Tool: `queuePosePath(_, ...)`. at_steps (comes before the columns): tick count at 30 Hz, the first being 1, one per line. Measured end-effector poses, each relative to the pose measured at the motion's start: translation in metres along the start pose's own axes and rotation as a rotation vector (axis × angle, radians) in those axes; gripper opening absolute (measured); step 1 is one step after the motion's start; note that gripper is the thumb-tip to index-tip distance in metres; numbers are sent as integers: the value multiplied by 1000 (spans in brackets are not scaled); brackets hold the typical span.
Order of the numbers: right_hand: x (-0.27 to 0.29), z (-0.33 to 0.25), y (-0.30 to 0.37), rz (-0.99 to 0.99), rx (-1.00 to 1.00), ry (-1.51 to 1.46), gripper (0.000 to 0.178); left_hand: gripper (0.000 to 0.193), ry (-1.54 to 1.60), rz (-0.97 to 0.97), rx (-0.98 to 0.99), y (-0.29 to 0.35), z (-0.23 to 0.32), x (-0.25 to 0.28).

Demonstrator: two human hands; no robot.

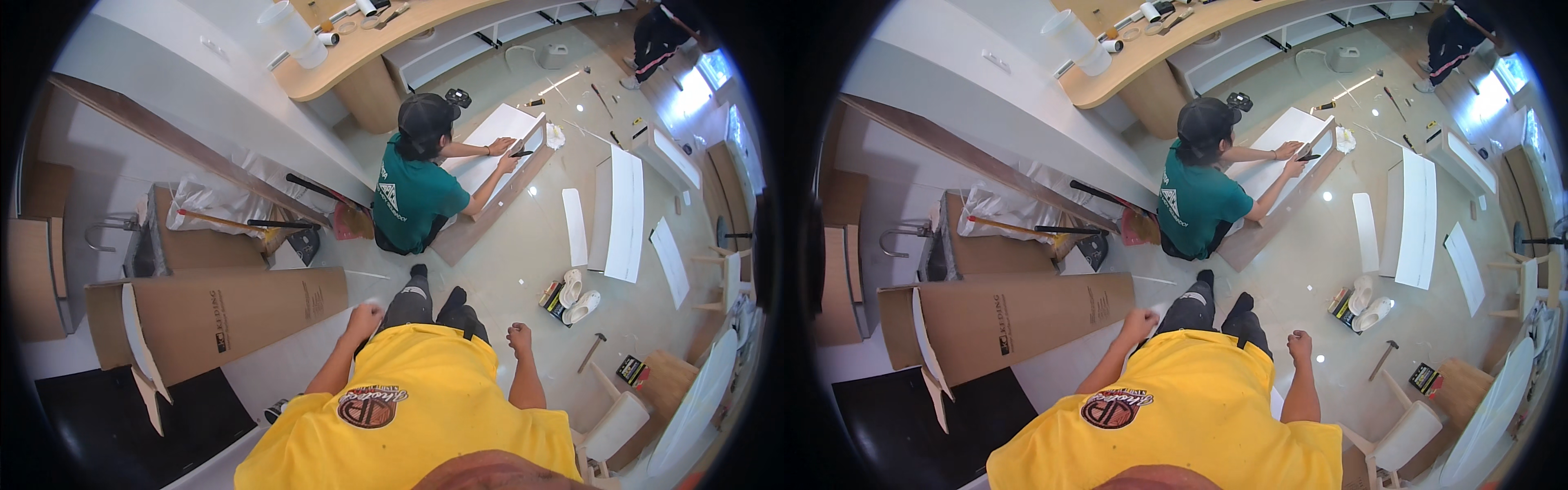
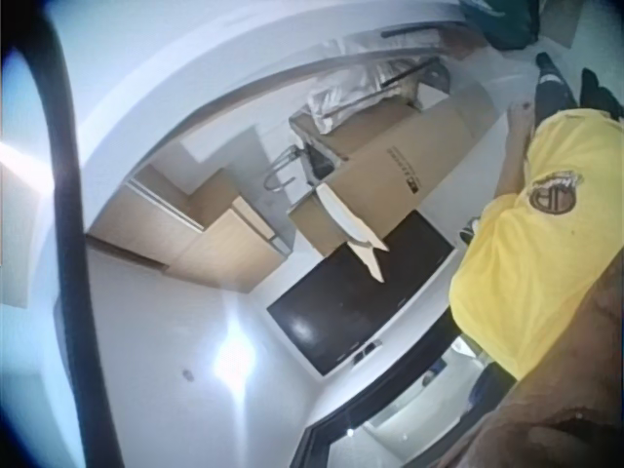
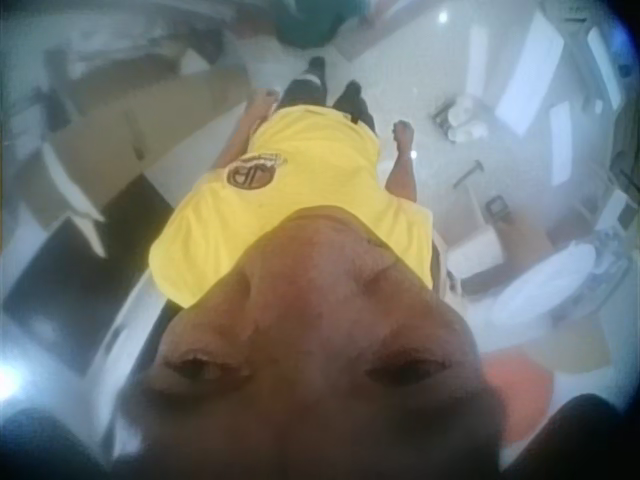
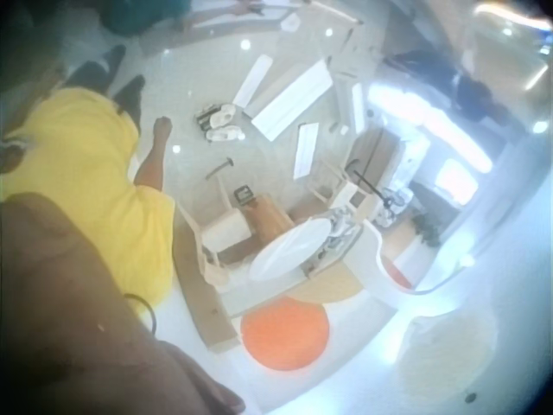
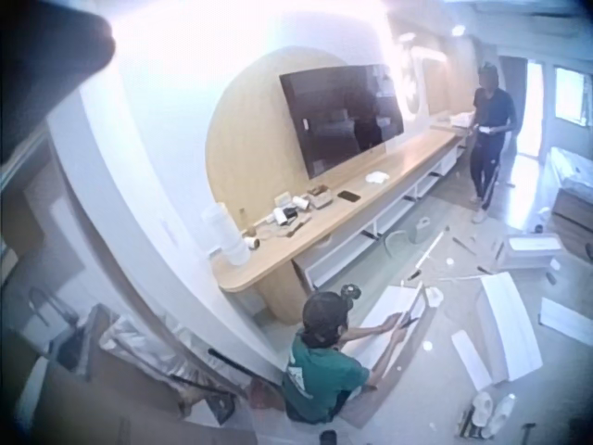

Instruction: The person handles a white cylindrical object, cuts it with a utility knife, and then measures a white panel on the floor with a tape measure. Another person works nearby on similar panels.

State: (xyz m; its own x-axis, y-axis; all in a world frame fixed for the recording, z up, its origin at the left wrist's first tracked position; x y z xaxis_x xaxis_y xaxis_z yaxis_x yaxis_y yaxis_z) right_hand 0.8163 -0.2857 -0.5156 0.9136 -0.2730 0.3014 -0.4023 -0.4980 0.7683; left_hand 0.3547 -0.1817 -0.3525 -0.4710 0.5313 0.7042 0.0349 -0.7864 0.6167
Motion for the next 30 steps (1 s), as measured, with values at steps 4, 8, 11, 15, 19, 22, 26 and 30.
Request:
queuePosePath(4, 8, -1, 0, -49, -73, 131, 35, 24, 135, 298, -297, -76, 108, 93)
queuePosePath(8, 21, 2, -1, 28, -92, 96, 37, 39, 54, 520, -401, -157, 185, 232)
queuePosePath(11, 25, 0, 11, 122, -128, 39, 36, 42, 19, 911, -534, -235, 211, 342)
queuePosePath(15, 24, 22, 44, 269, 24, -87, 34, 49, -94, 1107, -312, -343, 210, 473)
queuePosePath(19, 0, 46, 120, 340, -164, -76, 32, 52, -330, 1168, -90, -433, 210, 570)
queuePosePath(22, -43, 24, 194, 379, -425, -66, 32, 72, -493, 1178, -30, -470, 195, 639)
queuePosePath(26, -69, 89, 253, 301, -699, -114, 32, 62, -778, 1296, -51, -511, 152, 683)
queuePosePath(30, -101, 50, 262, 299, -719, -160, 32, 57, -882, 929, 23, -528, 160, 698)
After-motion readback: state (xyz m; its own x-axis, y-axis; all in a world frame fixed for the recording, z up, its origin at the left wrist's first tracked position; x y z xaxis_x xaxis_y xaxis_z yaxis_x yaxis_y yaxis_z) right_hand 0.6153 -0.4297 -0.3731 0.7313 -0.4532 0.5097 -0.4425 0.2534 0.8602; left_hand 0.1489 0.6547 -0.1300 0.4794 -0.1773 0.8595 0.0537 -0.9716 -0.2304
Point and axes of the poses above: each hand's wrist, its own y-axis away from the middle knuckle, its own x-axis out of the back of the hand, z = x × y, the point moved 2 cm from there along -y, towards the middle knuckle, and after that the axes turned 10 degrees about -y, right-handed, at the moved point
